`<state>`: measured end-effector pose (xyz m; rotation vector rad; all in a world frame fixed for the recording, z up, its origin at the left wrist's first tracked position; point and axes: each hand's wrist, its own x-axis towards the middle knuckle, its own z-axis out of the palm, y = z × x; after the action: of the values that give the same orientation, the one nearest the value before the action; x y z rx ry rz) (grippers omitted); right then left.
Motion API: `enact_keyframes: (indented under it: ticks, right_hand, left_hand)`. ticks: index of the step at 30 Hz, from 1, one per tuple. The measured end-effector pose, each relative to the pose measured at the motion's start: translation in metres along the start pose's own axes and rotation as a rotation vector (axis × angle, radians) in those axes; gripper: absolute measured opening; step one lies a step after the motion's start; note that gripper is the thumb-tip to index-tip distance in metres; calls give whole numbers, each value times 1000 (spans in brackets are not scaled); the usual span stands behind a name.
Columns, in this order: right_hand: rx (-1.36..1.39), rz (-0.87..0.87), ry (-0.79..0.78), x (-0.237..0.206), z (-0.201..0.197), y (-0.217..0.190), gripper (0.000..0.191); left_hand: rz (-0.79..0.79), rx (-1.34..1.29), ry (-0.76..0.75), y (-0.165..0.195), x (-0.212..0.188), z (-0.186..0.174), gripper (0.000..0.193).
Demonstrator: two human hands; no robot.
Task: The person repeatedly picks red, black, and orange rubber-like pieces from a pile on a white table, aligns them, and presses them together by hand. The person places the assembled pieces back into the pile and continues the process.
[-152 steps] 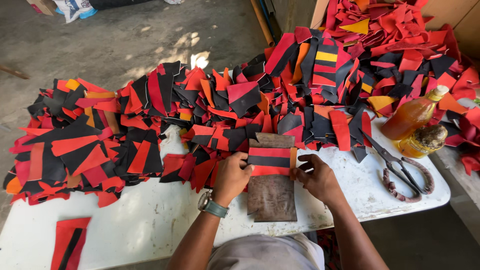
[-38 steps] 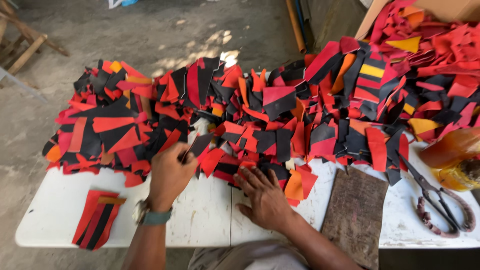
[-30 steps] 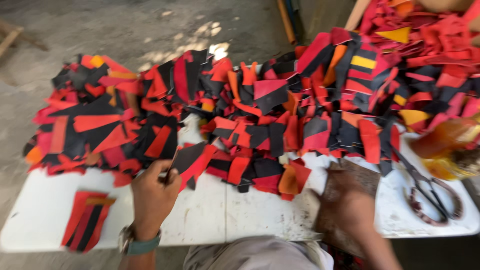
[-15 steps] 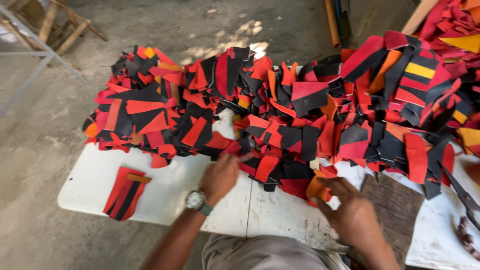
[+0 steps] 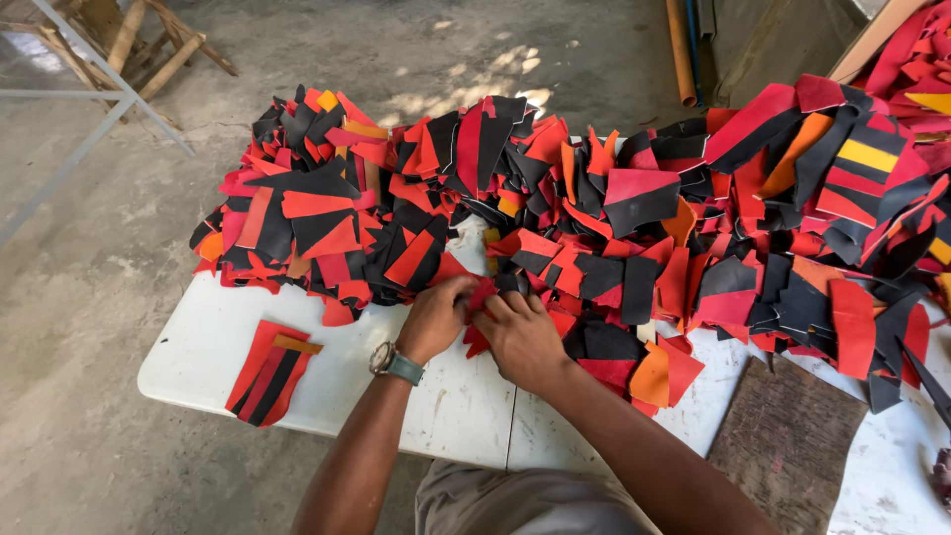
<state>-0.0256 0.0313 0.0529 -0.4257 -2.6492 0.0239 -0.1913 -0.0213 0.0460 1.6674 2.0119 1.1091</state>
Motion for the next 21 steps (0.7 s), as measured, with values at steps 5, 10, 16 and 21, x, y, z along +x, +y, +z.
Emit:
enact_keyframes:
  ticks: [5,10,16,21]
  right_hand:
    - [6,24,-98,25,2,20,17]
    - [487,409,82,36,-10,36,15]
    - [607,576,434,33,-49,86,19]
    - [298,224,661,-41,-102,96,8]
  left_hand:
    - [105,118,-74,1,8,-5,25]
    - [36,143,-91,5,8,-8,11]
    - [27,201,-121,1,8,-4,26]
    - [-33,186,-97,6,5,9,42]
